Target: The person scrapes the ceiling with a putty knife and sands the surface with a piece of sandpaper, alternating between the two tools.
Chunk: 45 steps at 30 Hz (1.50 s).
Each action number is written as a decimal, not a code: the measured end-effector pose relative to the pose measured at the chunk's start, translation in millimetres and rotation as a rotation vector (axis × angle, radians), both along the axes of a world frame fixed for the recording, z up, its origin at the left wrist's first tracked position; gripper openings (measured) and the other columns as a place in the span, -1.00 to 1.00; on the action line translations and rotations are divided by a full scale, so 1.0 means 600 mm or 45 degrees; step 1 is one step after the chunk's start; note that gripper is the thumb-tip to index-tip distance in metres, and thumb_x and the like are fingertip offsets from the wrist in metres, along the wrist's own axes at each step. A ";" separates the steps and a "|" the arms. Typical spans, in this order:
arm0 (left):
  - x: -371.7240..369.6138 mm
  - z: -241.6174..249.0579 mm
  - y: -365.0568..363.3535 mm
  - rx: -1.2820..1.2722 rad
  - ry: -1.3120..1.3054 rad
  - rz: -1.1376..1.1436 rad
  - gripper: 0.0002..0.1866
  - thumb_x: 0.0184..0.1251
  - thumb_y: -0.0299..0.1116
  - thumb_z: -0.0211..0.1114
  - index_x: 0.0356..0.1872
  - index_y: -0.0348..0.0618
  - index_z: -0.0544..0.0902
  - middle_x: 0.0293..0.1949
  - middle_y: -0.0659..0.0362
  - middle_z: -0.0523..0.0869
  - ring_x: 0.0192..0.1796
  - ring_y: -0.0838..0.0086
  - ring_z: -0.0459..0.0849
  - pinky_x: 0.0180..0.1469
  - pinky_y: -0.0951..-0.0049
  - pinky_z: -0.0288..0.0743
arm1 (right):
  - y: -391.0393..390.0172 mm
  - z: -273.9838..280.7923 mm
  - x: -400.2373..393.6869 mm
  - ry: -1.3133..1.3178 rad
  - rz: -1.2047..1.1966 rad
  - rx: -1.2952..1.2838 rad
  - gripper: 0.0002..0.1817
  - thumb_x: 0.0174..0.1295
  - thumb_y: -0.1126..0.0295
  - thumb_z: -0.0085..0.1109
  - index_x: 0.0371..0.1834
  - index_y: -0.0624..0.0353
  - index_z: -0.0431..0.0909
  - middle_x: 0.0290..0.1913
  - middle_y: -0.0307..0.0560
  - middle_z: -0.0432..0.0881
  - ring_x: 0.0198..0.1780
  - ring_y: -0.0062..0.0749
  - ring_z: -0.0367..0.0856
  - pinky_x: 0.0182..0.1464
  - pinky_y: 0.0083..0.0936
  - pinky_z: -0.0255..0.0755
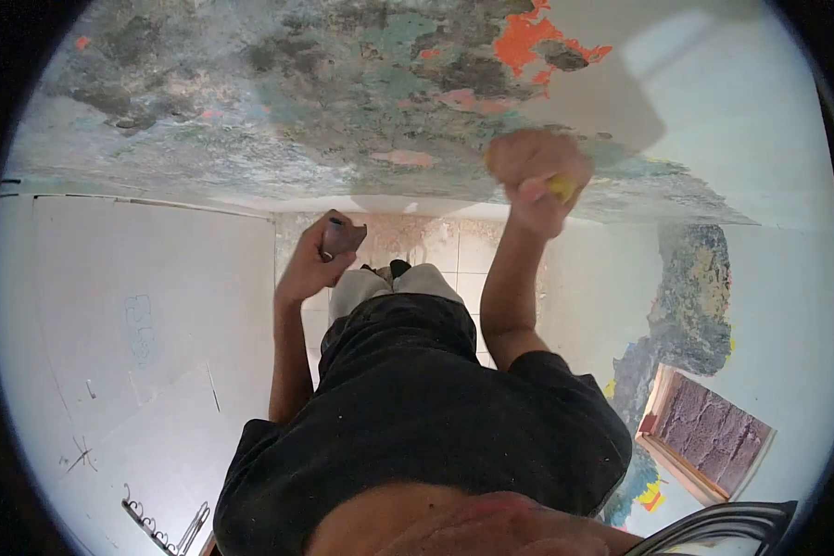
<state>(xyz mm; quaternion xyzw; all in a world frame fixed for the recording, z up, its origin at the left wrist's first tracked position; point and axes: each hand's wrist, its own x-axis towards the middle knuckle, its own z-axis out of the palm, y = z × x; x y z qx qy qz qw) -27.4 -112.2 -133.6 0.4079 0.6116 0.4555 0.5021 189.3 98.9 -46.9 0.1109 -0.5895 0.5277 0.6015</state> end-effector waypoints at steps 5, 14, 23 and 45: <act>0.096 0.043 0.074 0.282 -0.167 0.098 -0.70 0.27 -0.41 0.38 -0.03 -0.15 0.52 -0.32 0.29 0.59 -0.33 0.66 0.53 -0.27 0.56 0.48 | -0.110 -0.010 -0.030 0.163 -0.108 -0.021 -0.64 0.16 0.33 0.20 -0.73 0.26 0.42 -0.76 -0.15 0.39 -0.76 -0.37 0.36 -0.66 -0.41 0.33; 0.096 0.008 0.125 0.551 -0.600 0.153 -0.87 0.25 -0.57 0.35 -0.21 -0.22 0.62 -0.19 0.21 0.65 -0.19 0.58 0.63 -0.10 0.52 0.55 | -0.154 0.000 0.056 -0.244 -0.161 -0.064 -0.69 0.26 0.24 0.15 -0.35 0.35 0.60 -0.04 0.31 0.53 0.03 -0.12 0.57 0.08 -0.10 0.54; 0.083 0.126 0.148 0.741 0.538 -0.407 -0.77 0.11 -0.59 0.43 -0.18 -0.18 0.71 -0.35 0.14 0.77 -0.32 0.47 0.75 -0.25 0.50 0.58 | -0.156 -0.054 0.148 -1.224 0.322 -0.745 -0.30 0.40 0.41 0.05 0.57 0.10 0.00 0.22 0.13 0.52 -0.17 -0.45 0.64 -0.40 -0.60 0.59; 0.028 0.026 0.029 0.068 -0.077 0.299 -0.78 0.20 -0.39 0.47 -0.27 -0.16 0.57 -0.35 0.32 0.64 -0.27 0.66 0.55 -0.14 0.55 0.46 | 0.000 -0.138 0.091 -0.225 0.459 -1.149 -0.55 0.48 -0.04 -0.10 0.13 0.10 0.36 -0.55 -0.34 0.27 -0.75 -0.81 0.12 -0.88 -0.83 0.05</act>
